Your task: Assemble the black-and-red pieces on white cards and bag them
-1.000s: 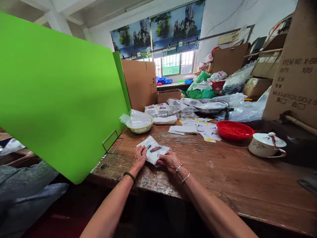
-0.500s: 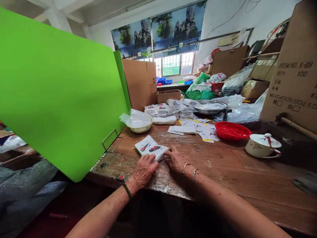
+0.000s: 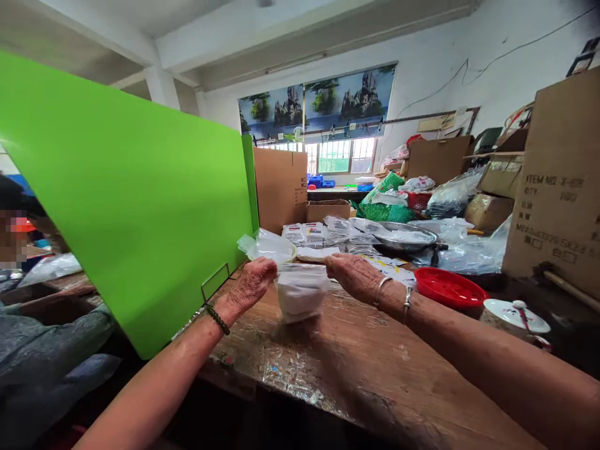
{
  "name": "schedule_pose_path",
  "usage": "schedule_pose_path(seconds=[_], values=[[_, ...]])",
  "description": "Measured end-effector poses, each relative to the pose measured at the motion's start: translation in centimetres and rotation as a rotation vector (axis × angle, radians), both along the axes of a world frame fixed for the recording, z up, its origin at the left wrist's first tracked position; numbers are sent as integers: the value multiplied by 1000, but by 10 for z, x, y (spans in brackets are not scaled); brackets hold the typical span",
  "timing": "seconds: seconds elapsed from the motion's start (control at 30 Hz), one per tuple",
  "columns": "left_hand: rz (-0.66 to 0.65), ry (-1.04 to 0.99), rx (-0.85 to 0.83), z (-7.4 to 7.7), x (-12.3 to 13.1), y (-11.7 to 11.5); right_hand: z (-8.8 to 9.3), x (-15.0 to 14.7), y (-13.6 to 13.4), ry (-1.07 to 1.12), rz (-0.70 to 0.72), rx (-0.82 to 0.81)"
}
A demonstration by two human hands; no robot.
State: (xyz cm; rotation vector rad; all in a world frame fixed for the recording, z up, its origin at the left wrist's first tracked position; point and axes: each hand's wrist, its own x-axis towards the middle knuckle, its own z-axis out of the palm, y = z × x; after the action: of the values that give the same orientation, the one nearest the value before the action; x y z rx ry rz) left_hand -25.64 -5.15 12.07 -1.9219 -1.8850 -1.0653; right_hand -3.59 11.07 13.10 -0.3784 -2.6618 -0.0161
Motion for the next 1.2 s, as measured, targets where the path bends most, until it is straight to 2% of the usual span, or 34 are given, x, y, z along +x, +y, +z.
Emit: schedule_pose_path(seconds=[0.07,0.17,0.27,0.4,0.5,0.63,0.77,0.87,1.0,1.1,1.2], values=[[-58,-144,-43,-2,10,2,11,10,1,-21,2,-18],[-137,-418,-42,-15,27,4,10,26,3,8,-13,-150],[-222,-740,40,-38,42,7,-4,39,4,136,-26,-319],[-404,-1138,25,-80,57,14,-20,49,3,264,23,-459],[-438,-1190,-8,-107,66,20,-25,52,4,289,76,-498],[-402,-1159,-36,-127,74,22,-21,53,7,299,132,-532],[-303,-1077,-6,-138,83,19,-5,50,-2,397,204,-273],[-196,-1084,-37,-139,93,17,10,41,-19,116,240,-195],[-74,-1075,-35,-134,99,15,27,23,-37,-331,103,-143],[-126,-1126,-9,-131,99,13,30,10,-42,-516,-11,-82],[-167,-1164,-13,-130,98,11,28,0,-44,-604,-79,3]])
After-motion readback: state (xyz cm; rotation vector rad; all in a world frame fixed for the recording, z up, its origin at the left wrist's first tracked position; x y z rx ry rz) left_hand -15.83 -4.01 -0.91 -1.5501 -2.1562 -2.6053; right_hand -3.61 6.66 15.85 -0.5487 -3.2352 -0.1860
